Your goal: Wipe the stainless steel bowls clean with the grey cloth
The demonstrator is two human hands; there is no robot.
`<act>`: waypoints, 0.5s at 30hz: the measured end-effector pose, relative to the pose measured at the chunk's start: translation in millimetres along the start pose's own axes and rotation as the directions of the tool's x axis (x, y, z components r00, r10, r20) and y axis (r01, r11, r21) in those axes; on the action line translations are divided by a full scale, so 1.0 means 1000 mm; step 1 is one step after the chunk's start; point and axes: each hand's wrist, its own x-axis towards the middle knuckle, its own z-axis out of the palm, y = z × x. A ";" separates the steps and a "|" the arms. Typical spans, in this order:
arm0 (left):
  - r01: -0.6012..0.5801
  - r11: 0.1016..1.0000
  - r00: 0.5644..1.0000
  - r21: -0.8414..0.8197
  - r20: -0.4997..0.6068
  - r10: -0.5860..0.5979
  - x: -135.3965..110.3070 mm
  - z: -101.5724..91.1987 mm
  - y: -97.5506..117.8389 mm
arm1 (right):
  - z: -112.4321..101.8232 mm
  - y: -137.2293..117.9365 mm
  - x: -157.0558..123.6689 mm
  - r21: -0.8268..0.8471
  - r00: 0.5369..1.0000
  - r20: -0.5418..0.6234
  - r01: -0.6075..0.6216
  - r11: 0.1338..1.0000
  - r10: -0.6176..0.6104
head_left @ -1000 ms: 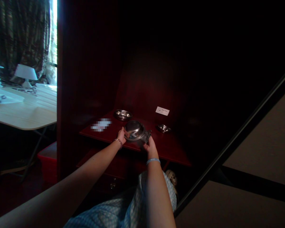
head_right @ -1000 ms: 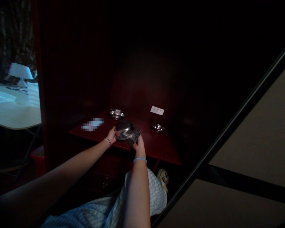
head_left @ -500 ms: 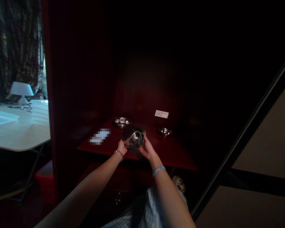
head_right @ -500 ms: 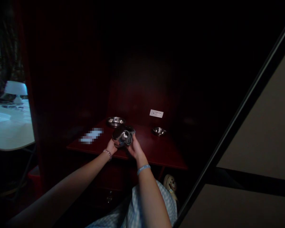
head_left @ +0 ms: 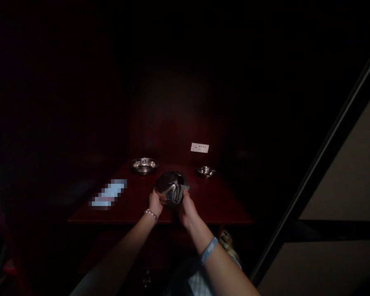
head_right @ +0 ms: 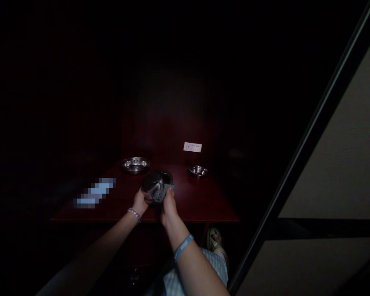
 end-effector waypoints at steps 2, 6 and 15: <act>-0.035 0.998 0.997 0.048 -0.062 0.038 -0.003 0.007 -0.006 | -0.002 -0.015 0.008 -0.052 0.995 -0.080 0.055 0.997 -0.059; -0.029 0.992 0.995 0.119 -0.089 0.039 -0.009 0.019 -0.014 | -0.003 -0.046 0.022 -0.202 0.985 -0.063 0.144 0.969 -0.160; 0.132 0.987 0.991 -0.092 0.028 -0.130 -0.043 0.033 -0.001 | -0.005 -0.055 0.058 -0.245 0.941 -0.279 0.123 0.962 -0.191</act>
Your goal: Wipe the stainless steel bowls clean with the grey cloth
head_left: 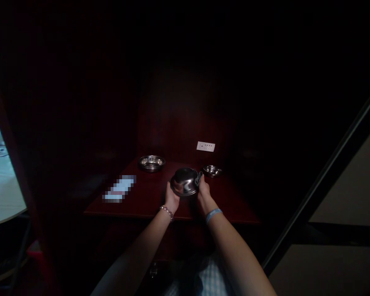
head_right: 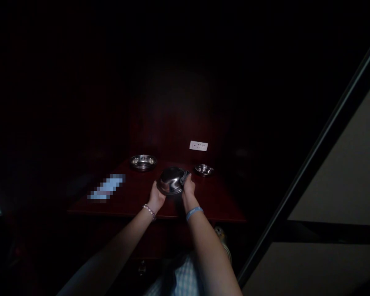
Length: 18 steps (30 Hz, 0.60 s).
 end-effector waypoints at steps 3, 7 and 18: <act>0.051 0.998 0.991 -0.040 0.128 -0.045 -0.011 0.004 -0.009 | 0.006 0.004 0.011 -0.054 0.996 -0.081 0.030 0.998 -0.034; 0.073 0.991 0.989 -0.115 0.139 -0.057 -0.012 0.007 -0.026 | 0.009 0.014 0.015 -0.147 0.993 -0.103 0.044 0.988 -0.060; -0.004 1.000 0.999 -0.025 -0.043 0.003 -0.032 -0.006 -0.048 | -0.019 0.033 0.022 -0.134 0.991 -0.123 0.029 0.991 -0.046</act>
